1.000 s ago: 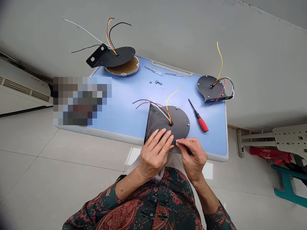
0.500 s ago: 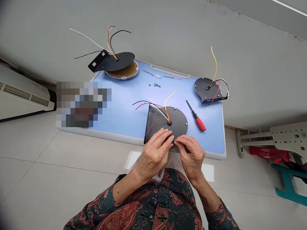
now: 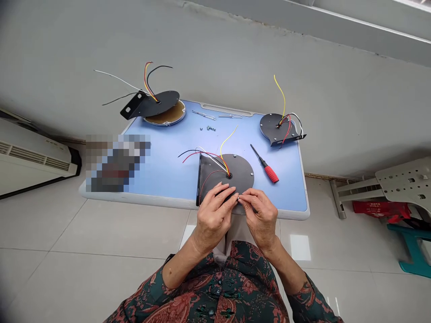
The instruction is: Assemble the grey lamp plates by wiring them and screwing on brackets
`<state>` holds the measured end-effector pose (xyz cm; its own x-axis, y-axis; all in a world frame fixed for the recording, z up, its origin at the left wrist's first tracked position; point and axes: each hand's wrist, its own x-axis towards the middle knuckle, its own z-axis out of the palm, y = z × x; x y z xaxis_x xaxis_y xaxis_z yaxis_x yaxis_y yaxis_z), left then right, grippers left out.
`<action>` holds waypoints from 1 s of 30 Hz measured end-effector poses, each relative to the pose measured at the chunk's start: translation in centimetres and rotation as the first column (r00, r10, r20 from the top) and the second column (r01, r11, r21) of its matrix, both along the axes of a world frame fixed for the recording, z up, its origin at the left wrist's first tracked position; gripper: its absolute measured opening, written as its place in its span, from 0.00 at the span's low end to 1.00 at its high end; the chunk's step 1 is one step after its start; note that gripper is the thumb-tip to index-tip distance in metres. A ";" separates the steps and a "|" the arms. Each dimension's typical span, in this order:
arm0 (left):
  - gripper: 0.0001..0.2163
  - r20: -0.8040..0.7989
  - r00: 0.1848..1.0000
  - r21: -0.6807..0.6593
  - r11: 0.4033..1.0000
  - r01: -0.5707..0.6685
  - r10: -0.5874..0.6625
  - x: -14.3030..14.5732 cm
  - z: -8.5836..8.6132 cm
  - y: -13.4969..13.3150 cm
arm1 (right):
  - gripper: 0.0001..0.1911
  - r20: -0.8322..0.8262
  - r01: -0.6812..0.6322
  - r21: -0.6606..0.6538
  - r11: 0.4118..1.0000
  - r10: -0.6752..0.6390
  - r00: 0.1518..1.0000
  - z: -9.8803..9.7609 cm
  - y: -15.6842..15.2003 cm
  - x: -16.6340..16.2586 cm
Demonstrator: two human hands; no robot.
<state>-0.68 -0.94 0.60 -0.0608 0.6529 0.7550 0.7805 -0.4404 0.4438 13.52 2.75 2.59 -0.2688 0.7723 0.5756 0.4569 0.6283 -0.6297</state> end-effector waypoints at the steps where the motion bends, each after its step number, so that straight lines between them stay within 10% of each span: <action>1: 0.12 -0.003 1.000 -0.004 1.000 -0.004 0.004 0.0 0.0 0.0 | 0.08 0.003 0.000 0.009 1.000 0.000 1.000 0.0 0.0 0.0; 30: 0.10 0.042 0.999 -0.084 0.996 -0.023 0.026 0.5 0.8 -0.4 | 0.06 -0.084 -0.032 -0.146 0.989 0.019 0.996 0.3 0.2 0.2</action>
